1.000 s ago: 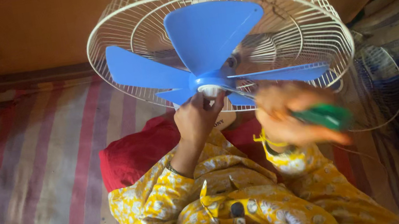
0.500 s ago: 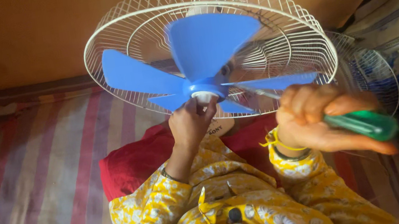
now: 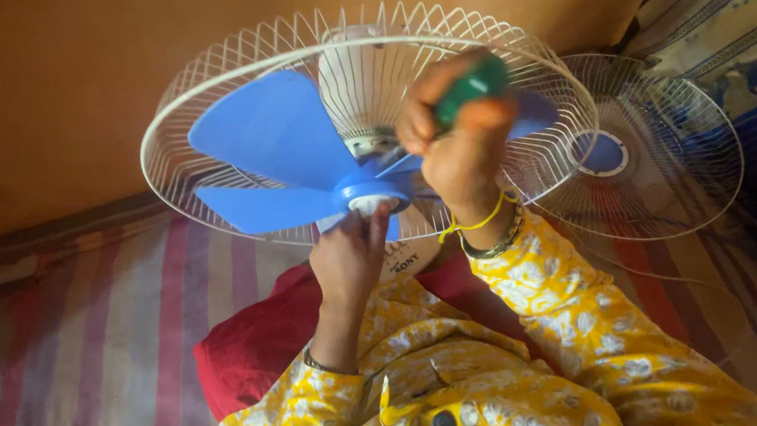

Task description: The person uses a green-handled screwdriver to tighten the central hub nut on a white electric fan with blue blades. The person repeatedly rotates the screwdriver and adjusts the fan head to access the nut, working on the same fastener throughout the clip.

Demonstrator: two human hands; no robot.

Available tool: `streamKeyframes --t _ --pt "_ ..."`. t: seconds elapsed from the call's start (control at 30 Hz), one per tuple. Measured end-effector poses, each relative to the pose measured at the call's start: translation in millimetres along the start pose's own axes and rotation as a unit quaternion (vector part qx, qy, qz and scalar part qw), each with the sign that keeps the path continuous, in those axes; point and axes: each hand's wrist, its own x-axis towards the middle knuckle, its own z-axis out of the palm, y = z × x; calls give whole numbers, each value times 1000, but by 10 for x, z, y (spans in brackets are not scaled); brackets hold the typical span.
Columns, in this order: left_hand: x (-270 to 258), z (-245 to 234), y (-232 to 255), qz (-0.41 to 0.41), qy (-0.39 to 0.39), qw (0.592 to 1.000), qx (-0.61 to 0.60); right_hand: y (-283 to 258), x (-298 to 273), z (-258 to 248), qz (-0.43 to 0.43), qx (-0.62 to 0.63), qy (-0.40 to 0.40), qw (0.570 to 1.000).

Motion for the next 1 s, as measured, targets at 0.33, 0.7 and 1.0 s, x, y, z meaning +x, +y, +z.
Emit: streamKeyframes --t 0.33,0.7,1.0 --pt "-50 181 24 1 -76 997 12 -168 181 189 -25 -277 -71 958" --pt "-155 -141 311 64 1 981 -185 -606 -801 -8 -166 -536 -53 826" --pt "-255 -290 483 165 161 939 -257 -372 -1094 -185 -168 -515 -122 831"
